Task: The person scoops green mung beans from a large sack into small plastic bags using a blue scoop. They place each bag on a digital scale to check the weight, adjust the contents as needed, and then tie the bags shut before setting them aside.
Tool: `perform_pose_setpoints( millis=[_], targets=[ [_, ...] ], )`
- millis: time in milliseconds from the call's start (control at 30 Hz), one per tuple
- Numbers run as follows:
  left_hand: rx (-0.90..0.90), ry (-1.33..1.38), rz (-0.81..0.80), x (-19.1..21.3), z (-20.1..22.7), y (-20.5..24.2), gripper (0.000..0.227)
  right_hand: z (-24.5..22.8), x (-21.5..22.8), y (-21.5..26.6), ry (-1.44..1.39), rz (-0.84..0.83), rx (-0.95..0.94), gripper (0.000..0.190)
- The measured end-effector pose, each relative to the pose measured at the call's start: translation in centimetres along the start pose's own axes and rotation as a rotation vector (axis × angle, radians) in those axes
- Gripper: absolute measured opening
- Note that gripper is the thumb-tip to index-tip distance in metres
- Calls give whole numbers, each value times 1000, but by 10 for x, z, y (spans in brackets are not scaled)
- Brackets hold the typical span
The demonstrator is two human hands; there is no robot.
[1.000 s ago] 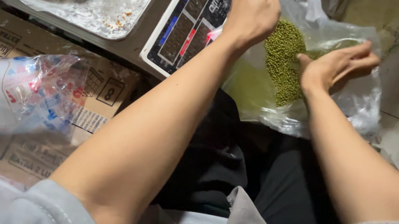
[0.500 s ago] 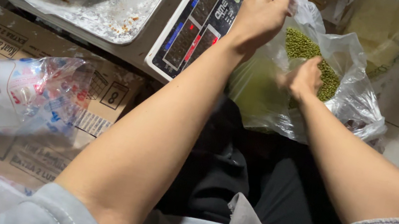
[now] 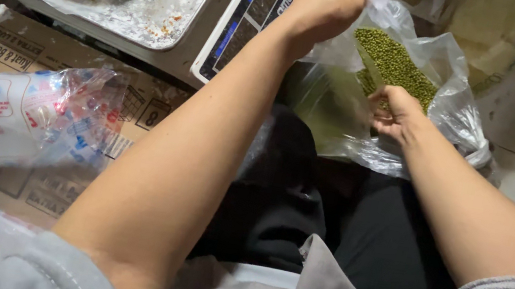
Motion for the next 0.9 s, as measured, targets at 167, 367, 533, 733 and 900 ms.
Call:
perform_pose_setpoints(
  millis=[167, 367, 533, 733, 900],
  targets=[
    [182, -259, -121, 10, 5, 13, 40, 3, 27, 13, -5, 113, -43, 32],
    [-89, -571, 44, 25, 52, 27, 29, -16, 35, 60, -31, -14, -12, 49],
    [15, -629, -27, 16, 83, 39, 20, -37, 39, 129, 26, -42, -57, 57],
    [209, -730, -59, 16, 104, 55, 22, -70, 52, 211, 104, -40, 53, 65],
    [451, -646, -177, 8, 100, 71, 12, -77, 62, 255, 56, 48, 115, 64]
  ],
)
Point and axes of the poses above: each hand's wrist, its own y-axis away from the middle knuckle, its own x-axis out of the back of the hand, z = x × y, the point moved 8 cm from there along -y, towards the middle knuckle, and after that the axes turned 11 degrees about -x, right-handed, at the moved point
